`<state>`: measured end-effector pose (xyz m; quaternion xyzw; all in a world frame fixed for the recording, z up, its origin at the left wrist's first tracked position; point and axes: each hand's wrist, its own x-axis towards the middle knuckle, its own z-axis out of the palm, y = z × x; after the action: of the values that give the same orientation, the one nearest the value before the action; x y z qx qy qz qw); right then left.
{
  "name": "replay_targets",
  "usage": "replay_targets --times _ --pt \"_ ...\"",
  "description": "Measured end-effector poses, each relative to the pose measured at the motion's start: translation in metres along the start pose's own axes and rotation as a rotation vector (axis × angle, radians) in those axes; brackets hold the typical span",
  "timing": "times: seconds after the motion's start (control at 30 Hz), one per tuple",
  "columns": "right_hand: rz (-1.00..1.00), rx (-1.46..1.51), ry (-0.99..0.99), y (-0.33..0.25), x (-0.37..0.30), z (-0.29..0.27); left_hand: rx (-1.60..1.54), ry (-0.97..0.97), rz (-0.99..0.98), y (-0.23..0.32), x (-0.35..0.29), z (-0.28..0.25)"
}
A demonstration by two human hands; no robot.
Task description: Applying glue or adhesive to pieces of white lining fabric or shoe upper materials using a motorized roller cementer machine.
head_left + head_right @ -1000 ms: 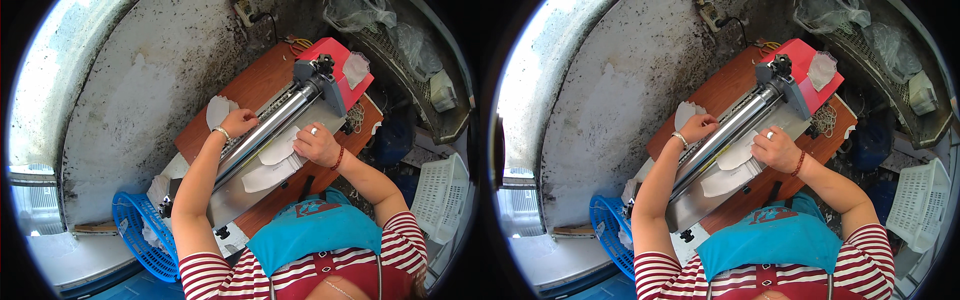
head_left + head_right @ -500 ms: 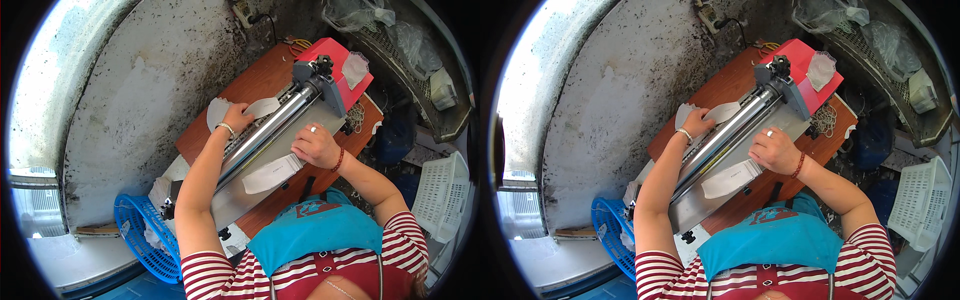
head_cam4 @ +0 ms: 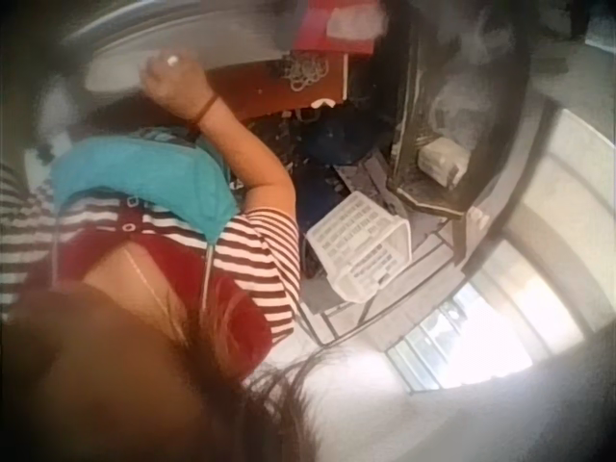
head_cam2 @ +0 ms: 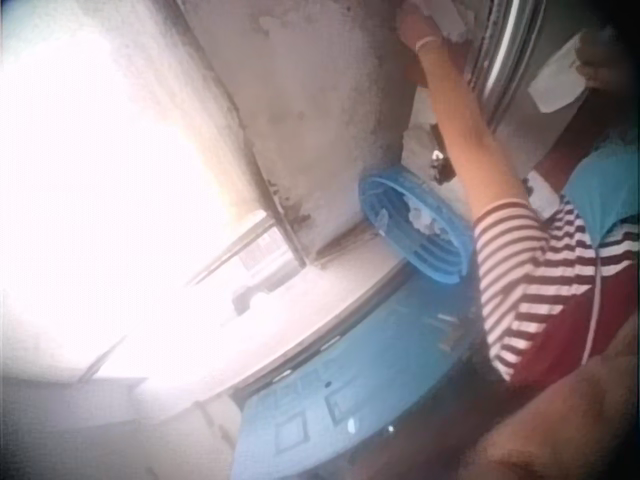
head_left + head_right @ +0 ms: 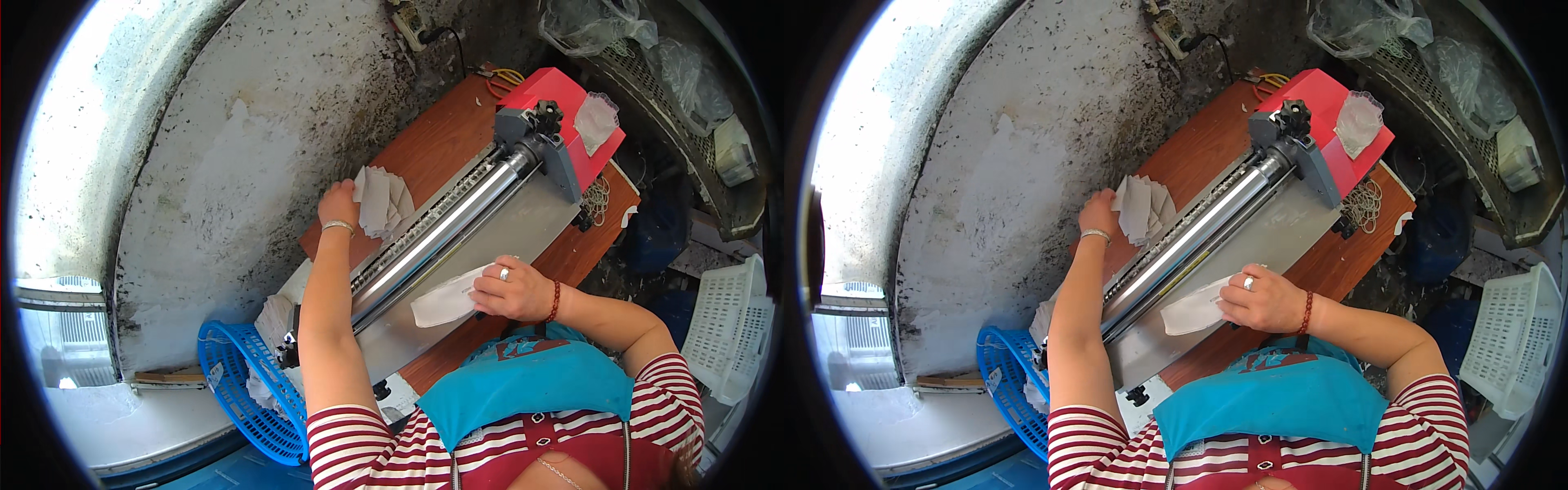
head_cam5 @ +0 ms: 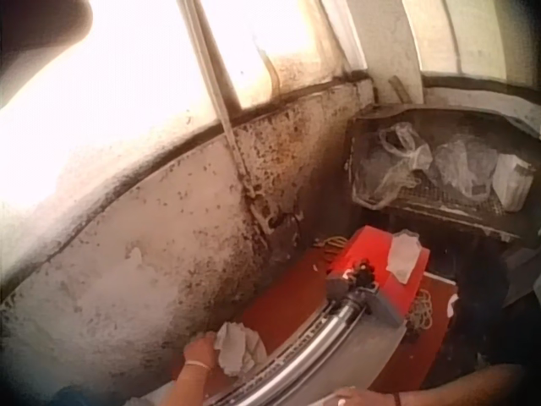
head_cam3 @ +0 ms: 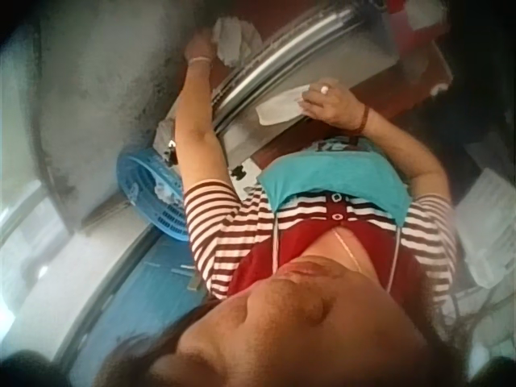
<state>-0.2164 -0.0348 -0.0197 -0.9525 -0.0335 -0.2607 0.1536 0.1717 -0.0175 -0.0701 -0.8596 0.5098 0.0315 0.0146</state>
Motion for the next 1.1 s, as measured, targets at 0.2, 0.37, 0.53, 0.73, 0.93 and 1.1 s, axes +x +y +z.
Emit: replay_targets --times 0.2,0.37,0.53,0.73,0.93,1.1 --pt "-0.045 -0.028 0.052 0.001 0.002 0.004 -0.043 -0.431 0.018 0.006 -0.008 0.013" --pt "0.02 -0.089 0.105 0.011 0.001 -0.019 -0.051 -0.372 0.025 0.018 -0.003 -0.011" --pt "0.109 -0.252 0.127 0.033 -0.019 -0.031 -0.373 -0.295 0.172 0.044 -0.01 -0.016" --pt "0.159 -0.337 0.149 0.039 -0.014 -0.019 -0.708 -0.45 0.376 0.097 -0.022 -0.018" --pt "0.297 -0.25 0.118 0.045 -0.011 -0.011 -0.793 -0.476 0.271 0.099 -0.03 -0.022" --pt "0.298 -0.13 0.161 0.039 -0.006 -0.012 -0.893 -0.54 0.141 0.087 -0.023 -0.023"
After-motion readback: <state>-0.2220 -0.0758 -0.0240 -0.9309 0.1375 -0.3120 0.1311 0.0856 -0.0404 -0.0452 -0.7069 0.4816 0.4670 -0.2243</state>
